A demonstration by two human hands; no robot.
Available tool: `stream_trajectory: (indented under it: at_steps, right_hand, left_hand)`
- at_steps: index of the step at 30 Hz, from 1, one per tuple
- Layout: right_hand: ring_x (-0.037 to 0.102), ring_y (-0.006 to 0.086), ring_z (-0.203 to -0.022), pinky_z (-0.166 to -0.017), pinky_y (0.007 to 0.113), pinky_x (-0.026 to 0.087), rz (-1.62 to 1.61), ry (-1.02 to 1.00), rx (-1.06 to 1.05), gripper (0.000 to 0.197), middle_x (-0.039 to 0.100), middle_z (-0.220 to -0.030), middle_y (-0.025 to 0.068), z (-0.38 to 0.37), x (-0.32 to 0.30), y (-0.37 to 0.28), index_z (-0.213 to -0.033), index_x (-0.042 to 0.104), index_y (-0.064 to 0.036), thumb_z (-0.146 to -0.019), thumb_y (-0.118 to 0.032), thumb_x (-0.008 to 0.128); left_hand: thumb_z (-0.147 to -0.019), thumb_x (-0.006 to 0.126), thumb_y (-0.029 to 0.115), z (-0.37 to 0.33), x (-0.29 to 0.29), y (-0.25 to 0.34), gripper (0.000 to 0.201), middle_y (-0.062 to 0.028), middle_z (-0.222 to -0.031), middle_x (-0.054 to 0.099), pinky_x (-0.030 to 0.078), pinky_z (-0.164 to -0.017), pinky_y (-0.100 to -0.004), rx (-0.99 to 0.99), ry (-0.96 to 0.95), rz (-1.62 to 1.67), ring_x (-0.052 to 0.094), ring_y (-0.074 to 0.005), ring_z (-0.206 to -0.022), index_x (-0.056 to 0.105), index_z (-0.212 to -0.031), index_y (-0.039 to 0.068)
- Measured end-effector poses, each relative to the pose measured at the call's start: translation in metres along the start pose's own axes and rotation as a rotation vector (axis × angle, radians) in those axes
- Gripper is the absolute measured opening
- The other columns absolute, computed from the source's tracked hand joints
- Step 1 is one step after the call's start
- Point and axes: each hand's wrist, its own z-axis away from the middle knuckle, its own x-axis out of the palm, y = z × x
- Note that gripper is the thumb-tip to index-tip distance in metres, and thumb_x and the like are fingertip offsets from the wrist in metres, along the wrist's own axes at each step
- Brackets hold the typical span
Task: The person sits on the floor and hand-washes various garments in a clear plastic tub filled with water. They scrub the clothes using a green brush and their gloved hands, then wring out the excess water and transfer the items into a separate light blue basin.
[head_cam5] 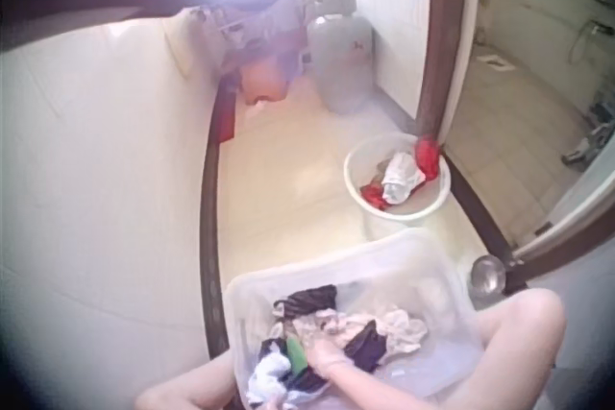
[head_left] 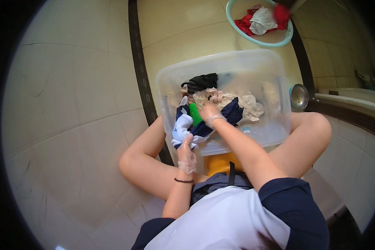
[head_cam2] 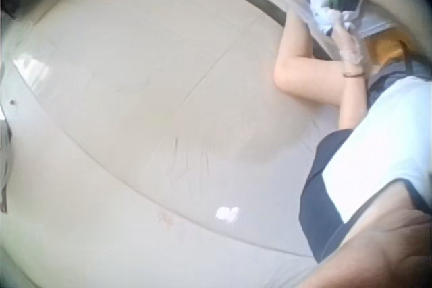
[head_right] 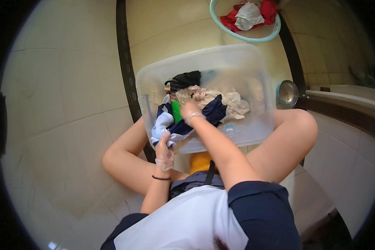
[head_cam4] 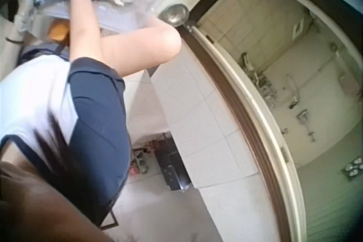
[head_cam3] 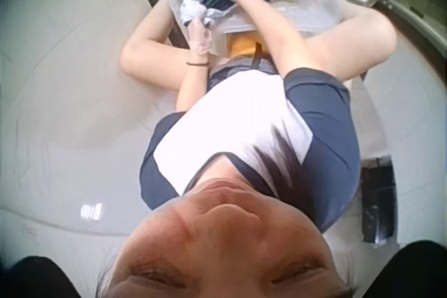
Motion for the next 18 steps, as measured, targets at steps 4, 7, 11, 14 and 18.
stream_trajectory:
  at_steps: [4,7,11,14,18]
  right_hand:
    - [0.057,0.0311,-0.103,-0.082,0.044,0.047,0.379,0.036,-0.029,0.039,0.057,-0.107,0.0142,-0.024,0.080,-0.009,-0.124,0.044,-0.0095,-0.086,-0.020,0.049]
    - [0.058,0.0293,-0.100,-0.075,0.046,0.049,0.548,0.083,-0.039,0.041,0.056,-0.101,0.0107,-0.028,0.103,-0.016,-0.127,0.043,-0.0195,-0.086,-0.019,0.048]
    - [0.056,0.0305,-0.103,-0.077,0.046,0.049,0.359,-0.018,0.031,0.048,0.054,-0.109,0.0127,-0.036,0.083,-0.017,-0.128,0.042,-0.0228,-0.082,-0.015,0.052]
    - [0.054,0.0333,-0.106,-0.084,0.045,0.046,0.180,-0.217,-0.037,0.053,0.052,-0.117,0.0158,-0.034,0.033,-0.022,-0.128,0.043,-0.0193,-0.077,-0.011,0.055]
    - [0.051,0.0375,-0.108,-0.092,0.040,0.042,-0.097,-0.042,0.031,0.048,0.051,-0.119,0.0226,-0.038,-0.044,-0.005,-0.124,0.044,-0.0103,-0.078,-0.019,0.055]
  left_hand:
    - [-0.079,0.066,0.015,0.009,0.013,0.008,0.013,0.0015,-0.080,0.058,0.039,-0.057,-0.0226,-0.102,0.107,-0.007,0.053,-0.0095,-0.067,0.060,-0.089,0.009]
    - [-0.080,0.065,0.018,0.005,0.008,0.013,0.014,0.0018,-0.080,0.058,0.040,-0.057,-0.0228,-0.163,0.105,0.057,0.054,-0.0101,-0.066,0.059,-0.089,0.010]
    - [-0.082,0.059,0.020,0.000,0.000,0.014,0.014,0.0022,-0.083,0.057,0.045,-0.067,-0.0277,-0.135,0.092,0.198,0.057,-0.0128,-0.075,0.056,-0.092,0.011]
    - [-0.082,0.057,0.023,-0.001,-0.012,0.016,0.018,-0.0002,-0.087,0.058,0.047,-0.078,-0.0329,-0.104,0.059,0.343,0.058,-0.0172,-0.083,0.054,-0.095,0.011]
    - [-0.080,0.058,0.026,-0.001,0.001,0.013,0.034,-0.0057,-0.108,0.060,0.044,-0.090,-0.0390,-0.109,0.069,0.352,0.058,-0.0228,-0.101,0.054,-0.109,0.008]
